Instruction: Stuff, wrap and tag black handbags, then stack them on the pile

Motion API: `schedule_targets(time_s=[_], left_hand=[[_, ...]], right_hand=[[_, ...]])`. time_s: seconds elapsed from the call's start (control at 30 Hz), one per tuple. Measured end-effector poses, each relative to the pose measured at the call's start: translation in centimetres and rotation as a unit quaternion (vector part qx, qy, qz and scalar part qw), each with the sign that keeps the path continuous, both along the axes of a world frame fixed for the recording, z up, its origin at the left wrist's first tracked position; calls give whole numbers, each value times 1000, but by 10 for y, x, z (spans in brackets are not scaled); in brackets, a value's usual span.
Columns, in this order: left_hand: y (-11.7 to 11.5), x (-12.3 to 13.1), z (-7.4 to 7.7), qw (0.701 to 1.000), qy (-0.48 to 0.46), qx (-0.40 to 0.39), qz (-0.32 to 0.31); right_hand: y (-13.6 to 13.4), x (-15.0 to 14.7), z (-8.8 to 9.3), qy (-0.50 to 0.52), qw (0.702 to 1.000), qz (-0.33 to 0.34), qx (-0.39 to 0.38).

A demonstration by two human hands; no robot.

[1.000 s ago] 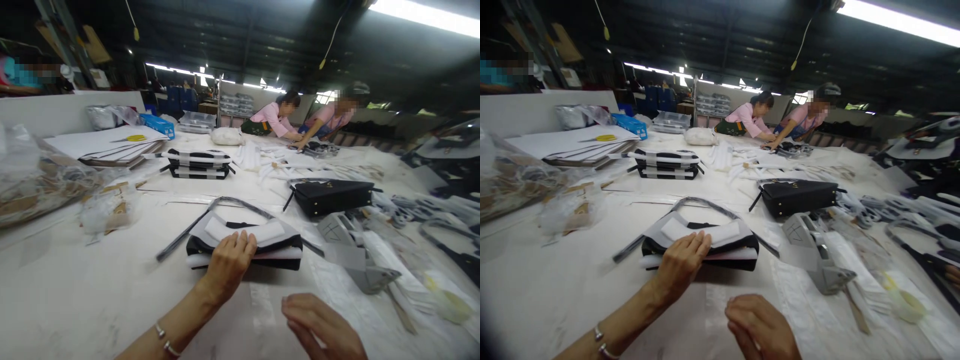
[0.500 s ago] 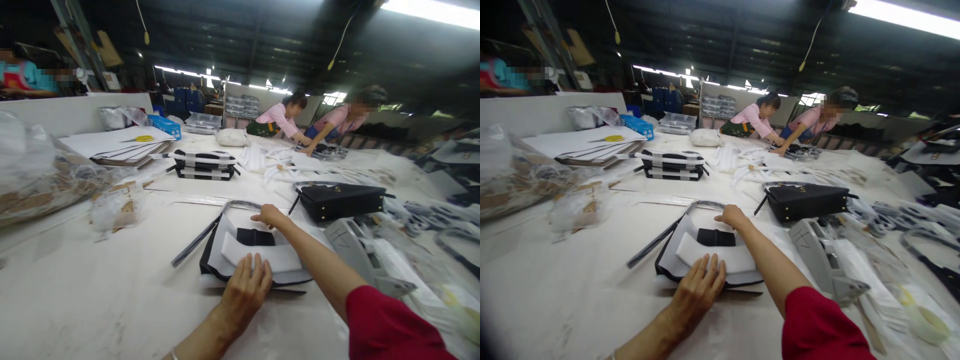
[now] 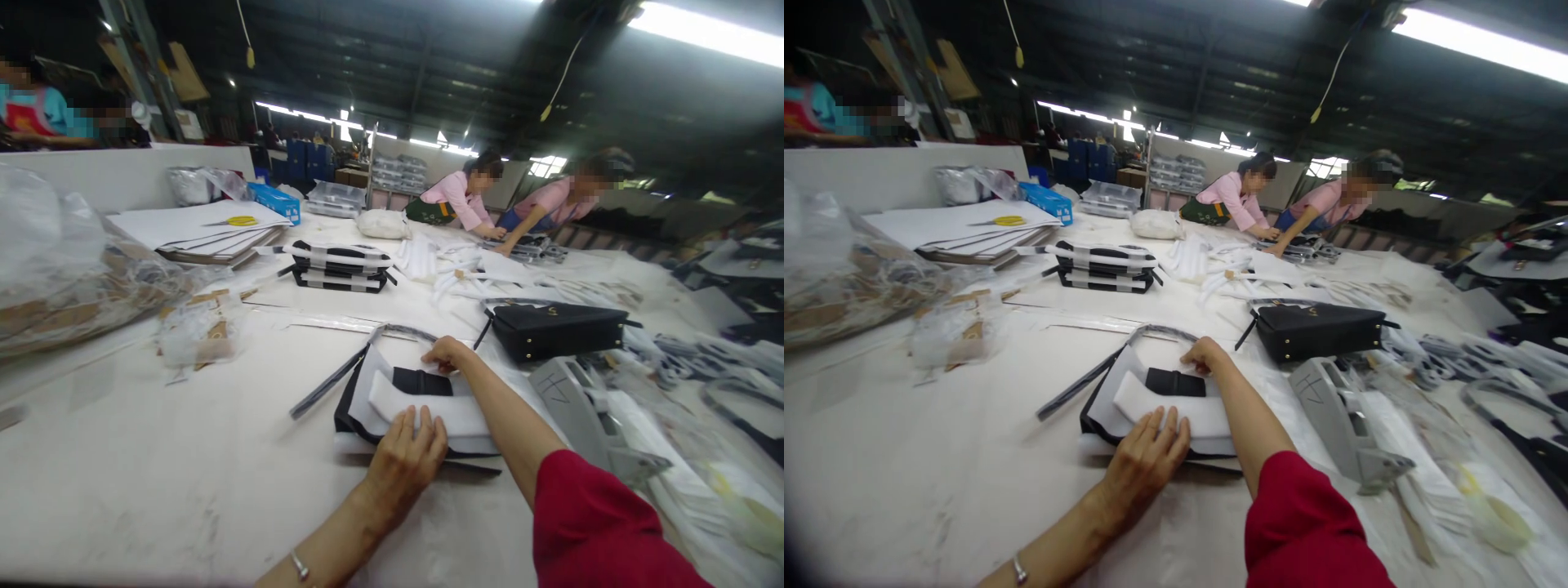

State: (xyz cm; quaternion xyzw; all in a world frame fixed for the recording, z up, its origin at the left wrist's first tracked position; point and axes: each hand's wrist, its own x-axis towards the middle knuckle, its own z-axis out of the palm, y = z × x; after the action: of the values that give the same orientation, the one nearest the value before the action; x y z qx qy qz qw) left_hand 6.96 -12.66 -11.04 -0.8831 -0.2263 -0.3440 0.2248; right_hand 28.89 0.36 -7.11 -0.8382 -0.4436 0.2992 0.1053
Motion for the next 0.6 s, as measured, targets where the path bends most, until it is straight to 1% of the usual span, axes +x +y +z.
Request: schedule_targets(time_s=[0.17, 0.23, 0.3, 0.37, 0.43, 0.53, 0.6], left_hand=[[8, -20, 20, 999, 41, -23, -24], [11, -28, 27, 998, 52, -28, -29], [13, -36, 31, 997, 58, -28, -30], [16, -42, 31, 998, 57, -18, -35], [17, -45, 27, 997, 56, -1, -49], [18, -47, 19, 996, 60, 14, -62], [18, -47, 15, 996, 64, 16, -63]], right_hand=[[-26, 31, 1, 33, 999, -19, -5], [-30, 37, -1, 58, 998, -29, 1], [-30, 39, -3, 91, 995, -39, 9], [-30, 38, -1, 135, 989, -46, 27], [-32, 35, 4, 187, 979, -50, 66], [-39, 28, 16, 261, 952, -48, 153], [-49, 21, 26, 300, 932, -39, 199]])
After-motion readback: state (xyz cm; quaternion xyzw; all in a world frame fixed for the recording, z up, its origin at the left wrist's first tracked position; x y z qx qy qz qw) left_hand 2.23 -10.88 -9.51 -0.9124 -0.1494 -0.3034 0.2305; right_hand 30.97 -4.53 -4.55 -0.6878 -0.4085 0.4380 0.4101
